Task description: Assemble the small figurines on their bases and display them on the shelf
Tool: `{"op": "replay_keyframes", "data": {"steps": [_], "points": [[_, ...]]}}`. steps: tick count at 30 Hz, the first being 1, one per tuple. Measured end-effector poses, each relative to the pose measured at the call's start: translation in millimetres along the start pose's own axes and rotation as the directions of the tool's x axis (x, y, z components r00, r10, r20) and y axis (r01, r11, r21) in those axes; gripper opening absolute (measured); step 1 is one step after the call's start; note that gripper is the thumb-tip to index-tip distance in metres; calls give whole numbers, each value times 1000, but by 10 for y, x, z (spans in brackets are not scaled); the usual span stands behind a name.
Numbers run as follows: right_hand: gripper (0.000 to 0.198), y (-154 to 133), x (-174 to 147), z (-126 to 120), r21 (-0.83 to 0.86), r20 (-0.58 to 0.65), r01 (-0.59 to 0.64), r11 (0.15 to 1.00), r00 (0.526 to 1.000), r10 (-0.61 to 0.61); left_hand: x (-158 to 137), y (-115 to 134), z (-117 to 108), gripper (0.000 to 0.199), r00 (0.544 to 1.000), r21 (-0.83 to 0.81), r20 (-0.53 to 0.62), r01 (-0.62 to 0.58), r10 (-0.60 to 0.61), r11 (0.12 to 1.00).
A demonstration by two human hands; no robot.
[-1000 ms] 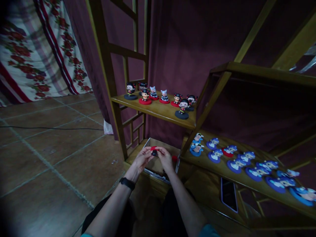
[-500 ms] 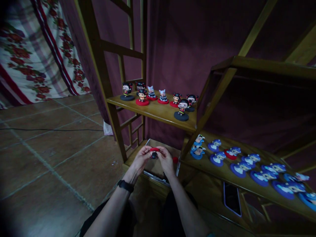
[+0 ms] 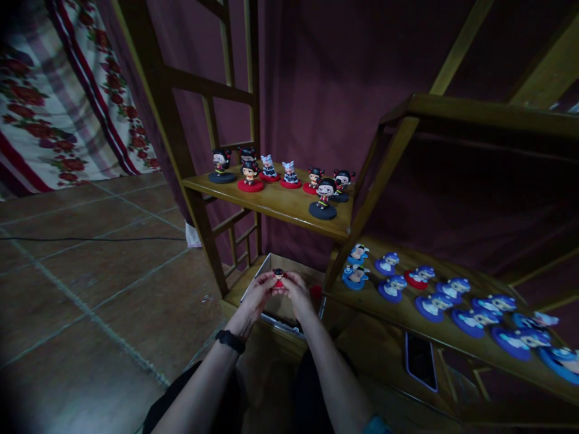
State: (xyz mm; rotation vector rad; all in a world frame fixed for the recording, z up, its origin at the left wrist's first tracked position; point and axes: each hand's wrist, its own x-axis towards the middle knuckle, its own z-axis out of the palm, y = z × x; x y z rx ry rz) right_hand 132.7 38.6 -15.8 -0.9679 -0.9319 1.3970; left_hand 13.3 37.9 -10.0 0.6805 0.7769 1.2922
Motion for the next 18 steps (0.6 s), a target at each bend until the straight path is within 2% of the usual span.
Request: {"op": "replay_keyframes", "data": {"steps": [4,8,18], "points": [[29,39,25,-49,104,-5,-110,988,994,111,8,-24,12,27,998,16,-31,63,-63,998],[26,14,21,-79,121,52,-117,986,992,112,15,-25,18,24,994,27,-38,101,-100,995],[22,70,1,-27,102,26,-109,989,994,107,64,-96,-57,25,998,36,-56,22,-20,999]]}}
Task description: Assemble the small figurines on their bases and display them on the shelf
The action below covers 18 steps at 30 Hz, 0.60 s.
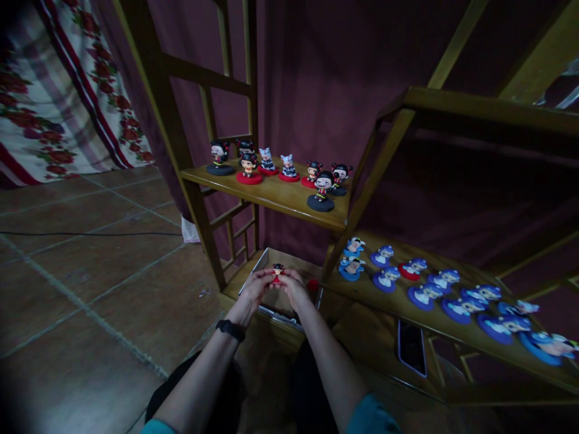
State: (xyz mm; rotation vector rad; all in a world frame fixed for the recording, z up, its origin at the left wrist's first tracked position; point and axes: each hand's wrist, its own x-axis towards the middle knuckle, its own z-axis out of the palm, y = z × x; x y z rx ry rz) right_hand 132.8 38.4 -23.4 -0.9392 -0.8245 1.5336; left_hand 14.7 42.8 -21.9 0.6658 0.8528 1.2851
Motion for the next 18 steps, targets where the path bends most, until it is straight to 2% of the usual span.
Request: {"op": "replay_keyframes", "data": {"steps": [4,8,18], "points": [[22,30,-2,35,6,16,14,1000,1000,-14,-13,2,-33,18,995,-53,-64,72,-75,996],[24,45,4,24,54,21,-1,999,1000,0,-31,43,-63,10,984,-100,-70,158,-165,982],[30,57,-22,41,-24,33,-9,1000,999,9,-55,99,-136,12,980,-89,-70,182,-188,979]]}}
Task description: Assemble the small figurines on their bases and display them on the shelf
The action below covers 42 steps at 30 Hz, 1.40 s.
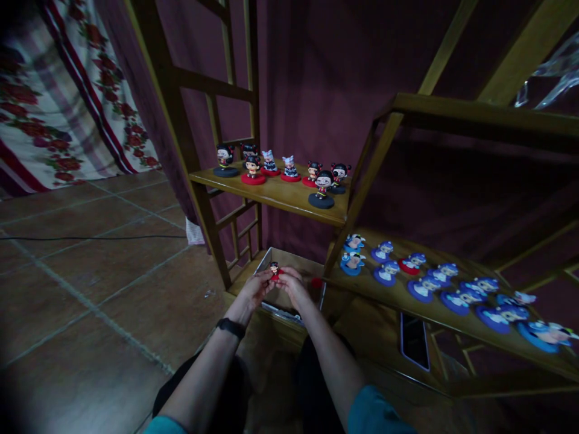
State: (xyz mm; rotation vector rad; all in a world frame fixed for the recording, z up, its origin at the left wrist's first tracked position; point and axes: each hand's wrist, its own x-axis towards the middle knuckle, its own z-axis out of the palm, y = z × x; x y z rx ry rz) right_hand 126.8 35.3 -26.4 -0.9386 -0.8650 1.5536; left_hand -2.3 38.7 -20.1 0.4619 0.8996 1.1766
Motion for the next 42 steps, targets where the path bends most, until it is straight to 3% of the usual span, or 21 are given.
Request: {"op": "replay_keyframes", "data": {"steps": [9,22,31,38,42], "points": [[23,-51,-53,131,-192,-36,101,976,993,-109,-28,40,17,19,994,36,-26,-110,111,993],[26,54,65,95,-119,-106,104,987,987,-117,-75,13,41,35,962,143,12,-272,273,952],[28,89,119,80,-222,-145,120,968,977,-154,9,-16,52,38,909,233,69,-414,410,880],[31,94,127,108,-353,-68,258,899,952,-299,63,0,20,23,910,236,-16,-400,415,886],[26,38,62,109,-561,23,365,743,904,-427,44,11,38,15,876,343,-51,-436,480,832]]}}
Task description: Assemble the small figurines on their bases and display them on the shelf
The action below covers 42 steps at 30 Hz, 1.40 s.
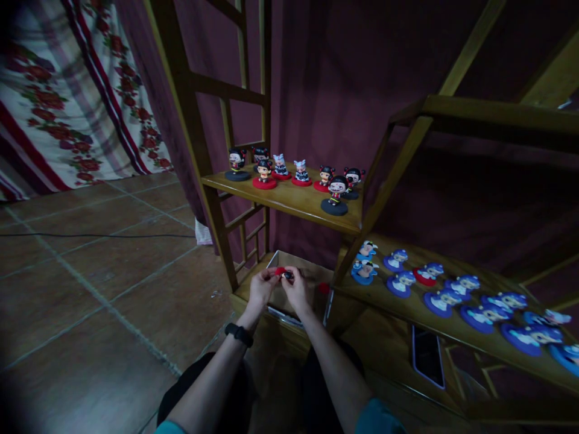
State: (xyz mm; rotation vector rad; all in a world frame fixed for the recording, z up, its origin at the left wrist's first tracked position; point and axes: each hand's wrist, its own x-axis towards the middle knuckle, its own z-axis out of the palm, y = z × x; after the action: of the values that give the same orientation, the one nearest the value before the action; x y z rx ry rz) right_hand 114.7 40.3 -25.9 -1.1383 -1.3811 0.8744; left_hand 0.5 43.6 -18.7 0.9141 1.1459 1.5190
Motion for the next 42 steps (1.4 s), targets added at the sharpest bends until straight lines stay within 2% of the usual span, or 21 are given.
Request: {"op": "replay_keyframes", "data": {"steps": [3,5,14,21,29,34,39,42], "points": [[19,-22,-13,-29,-178,-10,83,980,996,-86,-16,0,9,17,999,72,1,-41,41,997],[18,-20,-13,-35,-237,-23,95,967,994,-103,-20,-11,10,18,999,41,16,-34,33,999],[18,21,-8,-26,-320,-3,118,940,992,-125,-28,-88,-13,19,998,-83,45,35,-31,996],[21,23,-31,-23,-309,45,187,932,982,-182,-42,-89,-7,30,994,-167,38,111,-106,980],[23,-27,-68,-33,-314,71,204,927,979,-191,-31,-86,-27,26,997,-105,25,81,-79,991],[22,-32,-83,-19,-262,62,177,949,984,-166,-51,-59,-18,31,996,-91,4,91,-91,992],[34,4,-106,-5,-122,20,83,989,996,-81,-119,-4,-41,38,976,-256,-36,198,-214,946],[33,29,-153,-44,-48,-4,12,999,1000,-13,-189,15,-85,32,958,-348,-12,266,-288,899]]}}
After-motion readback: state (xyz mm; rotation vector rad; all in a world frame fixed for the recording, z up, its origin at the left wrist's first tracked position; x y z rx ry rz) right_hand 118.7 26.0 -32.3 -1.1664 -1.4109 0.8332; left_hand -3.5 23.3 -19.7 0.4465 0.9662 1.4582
